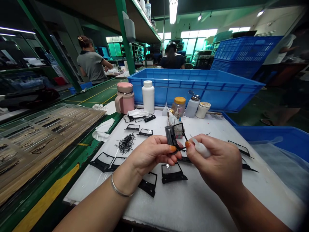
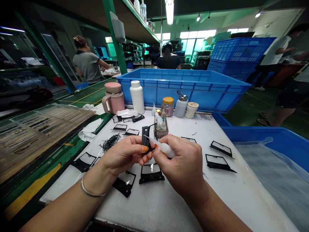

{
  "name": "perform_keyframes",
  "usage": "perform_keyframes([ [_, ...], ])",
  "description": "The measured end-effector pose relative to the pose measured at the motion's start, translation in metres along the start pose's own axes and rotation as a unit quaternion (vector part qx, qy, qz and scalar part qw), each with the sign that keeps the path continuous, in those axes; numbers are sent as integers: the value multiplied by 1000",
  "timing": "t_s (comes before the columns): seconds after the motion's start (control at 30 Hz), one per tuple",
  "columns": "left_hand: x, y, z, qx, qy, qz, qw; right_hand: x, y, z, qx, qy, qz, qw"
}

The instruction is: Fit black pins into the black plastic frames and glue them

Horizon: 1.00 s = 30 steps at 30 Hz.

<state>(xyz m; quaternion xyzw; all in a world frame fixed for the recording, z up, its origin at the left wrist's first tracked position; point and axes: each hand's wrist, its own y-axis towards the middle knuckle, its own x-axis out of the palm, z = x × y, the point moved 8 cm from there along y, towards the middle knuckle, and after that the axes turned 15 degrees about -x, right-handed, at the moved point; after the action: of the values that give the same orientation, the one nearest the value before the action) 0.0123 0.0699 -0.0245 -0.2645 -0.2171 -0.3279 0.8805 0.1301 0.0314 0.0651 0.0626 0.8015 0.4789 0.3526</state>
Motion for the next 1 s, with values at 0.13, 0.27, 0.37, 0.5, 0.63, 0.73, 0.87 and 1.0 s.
perform_keyframes([
  [0.13, 0, 0, 0, 3, 1, -1, 1000, 0, -1, 0, 4, -3, -3, 1000],
  [0.27, -1, -1, 0, 5, 3, 1, 1000, 0, 0, -1, 2, 1, -1, 1000],
  [0.37, -1, -1, 0, 5, 4, -2, 1000, 0, 0, -1, 0, -2, -1, 1000],
  [0.5, -1, 0, -1, -3, 3, 0, 1000, 1, 1, 1, 4, -2, -5, 1000],
  [0.63, -1, 0, -1, -8, -1, 1, 1000, 2, 1, 3, 13, 3, -12, 1000],
  [0.73, -1, 0, -1, -11, -3, 5, 1000, 2, 2, 4, 19, 7, -15, 1000],
  [0.87, -1, -1, -1, -12, -3, 5, 1000, 2, 0, 6, 27, 14, -15, 999],
  [1.0, -1, -2, 1, -3, 5, -1, 1000, 1, -1, 6, 27, 8, -11, 1000],
])
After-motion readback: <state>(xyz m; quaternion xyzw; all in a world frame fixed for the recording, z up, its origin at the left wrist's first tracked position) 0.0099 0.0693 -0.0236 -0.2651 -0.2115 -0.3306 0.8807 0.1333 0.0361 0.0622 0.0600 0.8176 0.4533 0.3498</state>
